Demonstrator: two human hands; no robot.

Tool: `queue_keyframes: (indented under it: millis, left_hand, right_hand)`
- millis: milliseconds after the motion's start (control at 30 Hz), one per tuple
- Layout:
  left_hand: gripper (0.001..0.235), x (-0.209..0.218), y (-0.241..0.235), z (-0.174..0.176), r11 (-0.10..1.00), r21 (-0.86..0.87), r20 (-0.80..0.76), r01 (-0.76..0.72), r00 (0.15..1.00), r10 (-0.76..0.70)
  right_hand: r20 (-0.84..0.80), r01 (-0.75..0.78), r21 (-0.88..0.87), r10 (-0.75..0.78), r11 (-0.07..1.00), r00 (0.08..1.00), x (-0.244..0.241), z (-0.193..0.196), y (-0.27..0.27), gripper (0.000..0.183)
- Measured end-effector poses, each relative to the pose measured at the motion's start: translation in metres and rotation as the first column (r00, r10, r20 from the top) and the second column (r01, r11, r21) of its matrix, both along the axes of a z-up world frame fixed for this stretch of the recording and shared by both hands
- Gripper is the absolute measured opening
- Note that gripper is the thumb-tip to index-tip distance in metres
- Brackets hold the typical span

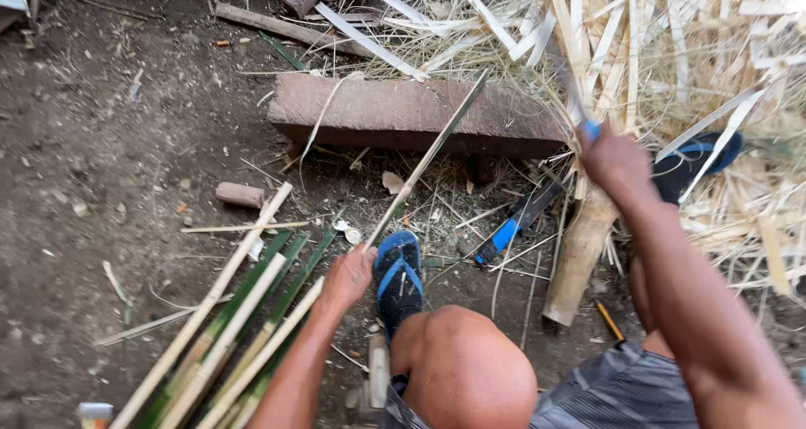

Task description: The person splits long bamboo strips using a machete, repeatedly striking the material against a wooden block to separate thin slats. The person then gathers the split strips and ties them together with a thin cord.

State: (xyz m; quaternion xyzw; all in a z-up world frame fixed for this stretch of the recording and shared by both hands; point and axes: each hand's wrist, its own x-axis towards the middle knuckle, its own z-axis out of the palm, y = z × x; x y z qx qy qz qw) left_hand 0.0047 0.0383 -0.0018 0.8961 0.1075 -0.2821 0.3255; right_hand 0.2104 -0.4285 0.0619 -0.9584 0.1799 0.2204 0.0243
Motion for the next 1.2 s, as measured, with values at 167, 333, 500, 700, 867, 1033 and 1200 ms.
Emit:
queue_keyframes:
  millis: [167, 333, 500, 700, 867, 1033, 1200]
  left_hand:
    - [0.039, 0.005, -0.012, 0.005, 1.000, -0.023, 0.033, -0.001, 0.999, 0.001]
    - [0.038, -0.005, -0.008, 0.008, 0.999, 0.038, 0.076, -0.013, 0.997, 0.010]
    - [0.035, -0.001, -0.004, 0.003, 0.998, 0.065, 0.114, 0.022, 0.993, -0.030]
    - [0.032, -0.007, 0.003, -0.006, 0.999, 0.038, 0.074, 0.032, 0.997, -0.035]
    - [0.036, -0.008, 0.004, -0.009, 0.994, 0.100, 0.091, 0.035, 0.995, -0.045]
    - [0.041, -0.019, 0.014, -0.028, 0.996, 0.088, 0.557, -0.034, 0.830, -0.021]
    - [0.032, -0.093, 0.002, -0.052, 0.983, -0.184, 0.552, -0.007, 0.827, 0.109]
  right_hand:
    - [0.027, -0.485, 0.232, 0.493, 0.843, 0.869, -0.145, -0.032, 0.139, 0.037]
    - [-0.035, -0.438, 0.206, 0.453, 0.875, 0.891, -0.118, -0.005, 0.135, 0.040]
    - [0.217, -0.300, 0.145, 0.265, 0.943, 0.939, -0.065, 0.017, 0.112, 0.051]
    - [-0.146, -0.569, 0.191, 0.596, 0.800, 0.789, -0.118, -0.012, 0.131, 0.036]
    - [0.349, -0.057, 0.107, 0.016, 0.993, 0.937, -0.054, -0.022, 0.023, 0.056]
    - [0.354, 0.014, 0.259, -0.109, 0.966, 0.929, -0.107, -0.097, 0.035, 0.052]
    - [0.318, 0.075, 0.458, -0.242, 0.886, 0.917, -0.188, -0.157, 0.093, 0.057]
